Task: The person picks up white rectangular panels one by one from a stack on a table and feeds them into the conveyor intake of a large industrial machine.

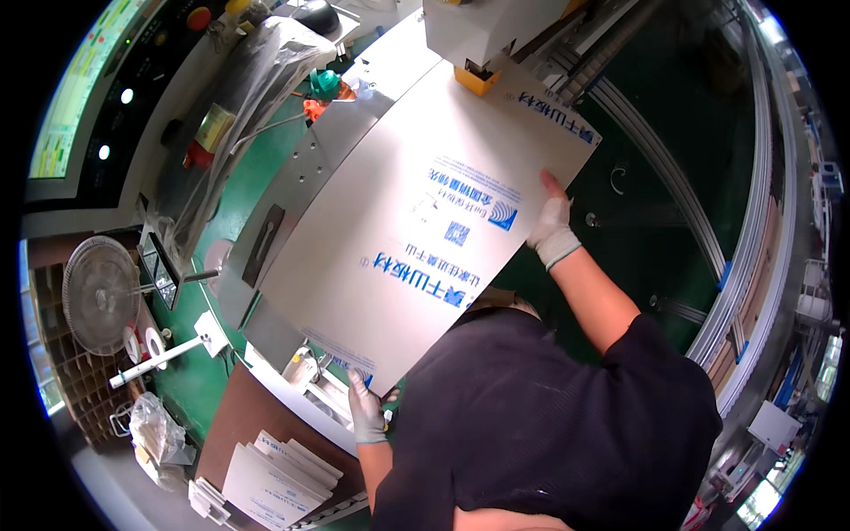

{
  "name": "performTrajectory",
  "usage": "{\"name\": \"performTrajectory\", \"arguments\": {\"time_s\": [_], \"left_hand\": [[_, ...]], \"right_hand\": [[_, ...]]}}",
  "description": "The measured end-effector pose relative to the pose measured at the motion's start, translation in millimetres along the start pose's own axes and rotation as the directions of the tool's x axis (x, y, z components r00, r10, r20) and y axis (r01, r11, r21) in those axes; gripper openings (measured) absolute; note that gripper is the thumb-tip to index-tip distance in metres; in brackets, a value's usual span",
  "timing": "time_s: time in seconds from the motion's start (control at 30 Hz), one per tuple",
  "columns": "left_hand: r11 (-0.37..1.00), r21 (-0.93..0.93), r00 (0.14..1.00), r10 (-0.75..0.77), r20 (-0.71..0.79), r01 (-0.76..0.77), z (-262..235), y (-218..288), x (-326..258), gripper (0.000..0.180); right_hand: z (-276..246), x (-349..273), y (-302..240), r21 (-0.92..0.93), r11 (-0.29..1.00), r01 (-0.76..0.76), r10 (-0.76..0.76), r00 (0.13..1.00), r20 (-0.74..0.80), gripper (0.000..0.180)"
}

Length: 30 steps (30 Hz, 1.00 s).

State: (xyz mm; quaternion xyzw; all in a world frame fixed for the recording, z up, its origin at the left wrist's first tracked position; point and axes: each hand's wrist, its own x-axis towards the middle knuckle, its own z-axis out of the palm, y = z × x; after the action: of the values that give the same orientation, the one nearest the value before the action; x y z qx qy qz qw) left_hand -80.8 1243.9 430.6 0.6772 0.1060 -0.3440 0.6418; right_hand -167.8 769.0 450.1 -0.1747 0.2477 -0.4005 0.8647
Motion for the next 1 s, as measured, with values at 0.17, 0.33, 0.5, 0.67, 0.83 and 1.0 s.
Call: {"name": "performTrajectory", "arguments": {"time_s": [0.17, 0.33, 0.5, 0.67, 0.83, 1.0], "left_hand": [[0.847, 0.531, 0.995, -0.031, 0.096, -0.025, -27, 45, 7, 0.067], [0.335, 0.795, 0.729, 0.658, 0.187, -0.506, 49, 168, 28, 0.030], [-0.133, 0.677, 0.402, 0.716, 0.570, -0.724, 87, 207, 127, 0.046], [-0.431, 0.640, 0.313, 0.614, 0.725, -0.636, 101, 217, 159, 0.067], [-0.447, 0.643, 0.363, 0.564, 0.742, -0.622, 126, 195, 224, 0.070], [-0.478, 0.597, 0.251, 0.605, 0.755, -0.644, 122, 186, 263, 0.072]], "right_hand": [[-9, 13, -30, -0.035, 0.999, 0.007, -0.005, 0.998, 0.056, 0.051], [11, 27, -51, -0.002, 1.000, -0.017, 0.017, 0.988, 0.152, 0.059], [36, -37, 12, 0.022, 0.977, -0.210, 0.205, 0.969, 0.136, 0.064], [40, -97, 79, -0.039, 0.992, -0.121, 0.118, 0.991, -0.058, 0.069], [-9, -25, 114, -0.028, 0.994, -0.106, 0.106, 0.994, -0.004, 0.071], [-32, 8, 109, 0.024, 0.988, -0.151, 0.148, 0.985, 0.087, 0.069]]}}
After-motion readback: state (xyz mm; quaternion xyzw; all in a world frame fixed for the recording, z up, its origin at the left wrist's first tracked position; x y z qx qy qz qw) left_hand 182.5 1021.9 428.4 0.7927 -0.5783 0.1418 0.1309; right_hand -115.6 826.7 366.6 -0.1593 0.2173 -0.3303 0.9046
